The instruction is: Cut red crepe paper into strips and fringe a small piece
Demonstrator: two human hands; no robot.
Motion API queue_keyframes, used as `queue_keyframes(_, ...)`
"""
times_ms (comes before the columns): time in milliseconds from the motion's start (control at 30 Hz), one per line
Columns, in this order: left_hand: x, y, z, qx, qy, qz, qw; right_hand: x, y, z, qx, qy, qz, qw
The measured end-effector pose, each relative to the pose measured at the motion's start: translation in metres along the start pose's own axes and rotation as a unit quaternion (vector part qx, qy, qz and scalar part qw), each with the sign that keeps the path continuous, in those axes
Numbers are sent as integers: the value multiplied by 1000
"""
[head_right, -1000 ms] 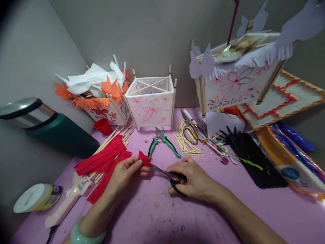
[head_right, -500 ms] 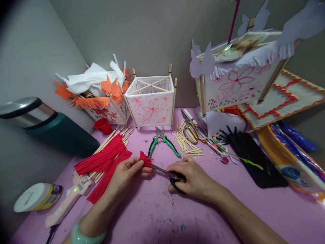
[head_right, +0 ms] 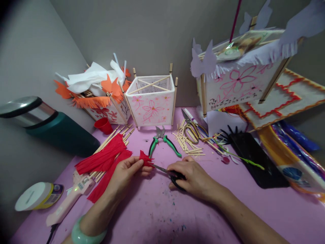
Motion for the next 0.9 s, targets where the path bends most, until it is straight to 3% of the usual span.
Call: queue_keyframes(900, 4, 1, -9, -5, 15, -17, 1000, 0, 0, -1, 9, 4, -2, 1000)
Point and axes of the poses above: each hand's wrist, its own y-axis towards the middle knuckle, its own x-axis out of the palm, z = x × y, the point moved 10 cm from there along y, towards the middle knuckle, and after that the axes turned 1 degree about z, right-handed, at the moved point
